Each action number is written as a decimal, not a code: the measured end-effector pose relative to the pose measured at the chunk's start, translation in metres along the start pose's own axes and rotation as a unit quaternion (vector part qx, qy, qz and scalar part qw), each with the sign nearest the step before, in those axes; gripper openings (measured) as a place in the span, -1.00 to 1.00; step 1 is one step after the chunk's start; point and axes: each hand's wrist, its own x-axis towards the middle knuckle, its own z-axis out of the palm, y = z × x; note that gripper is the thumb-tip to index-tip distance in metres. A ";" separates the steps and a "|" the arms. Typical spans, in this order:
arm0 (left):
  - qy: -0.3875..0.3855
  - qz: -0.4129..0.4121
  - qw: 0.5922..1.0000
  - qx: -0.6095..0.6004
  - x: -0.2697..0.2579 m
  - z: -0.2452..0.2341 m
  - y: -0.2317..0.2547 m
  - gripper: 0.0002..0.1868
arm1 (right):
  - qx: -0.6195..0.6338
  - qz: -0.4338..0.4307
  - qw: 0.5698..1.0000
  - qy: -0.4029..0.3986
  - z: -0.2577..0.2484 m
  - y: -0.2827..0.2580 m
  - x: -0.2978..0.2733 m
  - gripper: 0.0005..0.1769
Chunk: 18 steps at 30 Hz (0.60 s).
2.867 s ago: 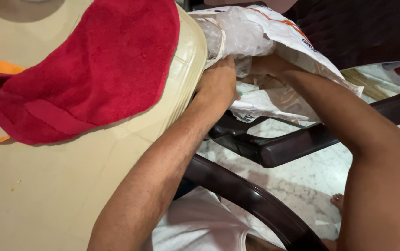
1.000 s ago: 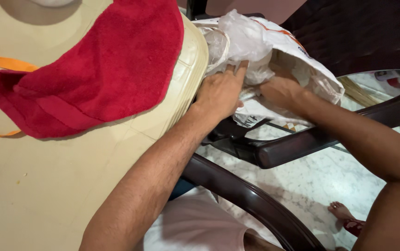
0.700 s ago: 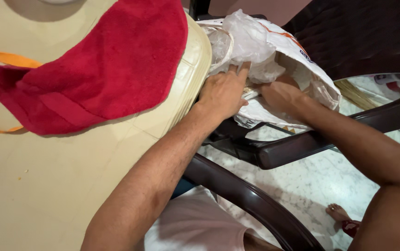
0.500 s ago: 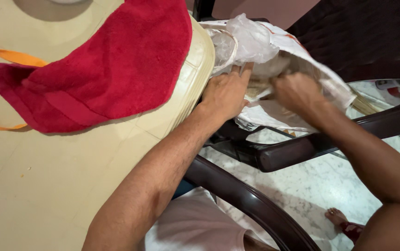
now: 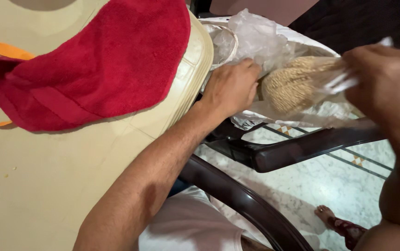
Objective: The person wipes out a plastic container with a cloth and then transfers grains from a plastic bag into the container.
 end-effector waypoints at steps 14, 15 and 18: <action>-0.021 -0.051 0.911 -0.408 -0.016 -0.037 0.030 -0.07 | 0.226 -0.059 0.912 0.337 -0.046 0.001 0.009 -0.65; -0.041 -0.068 0.877 -0.473 -0.017 -0.039 0.033 0.06 | 0.236 -0.070 0.898 0.365 -0.048 -0.003 0.020 -0.64; -0.029 -0.068 0.839 -0.540 -0.021 -0.055 0.042 0.21 | 0.281 -0.105 0.846 0.441 -0.054 -0.015 0.059 -0.60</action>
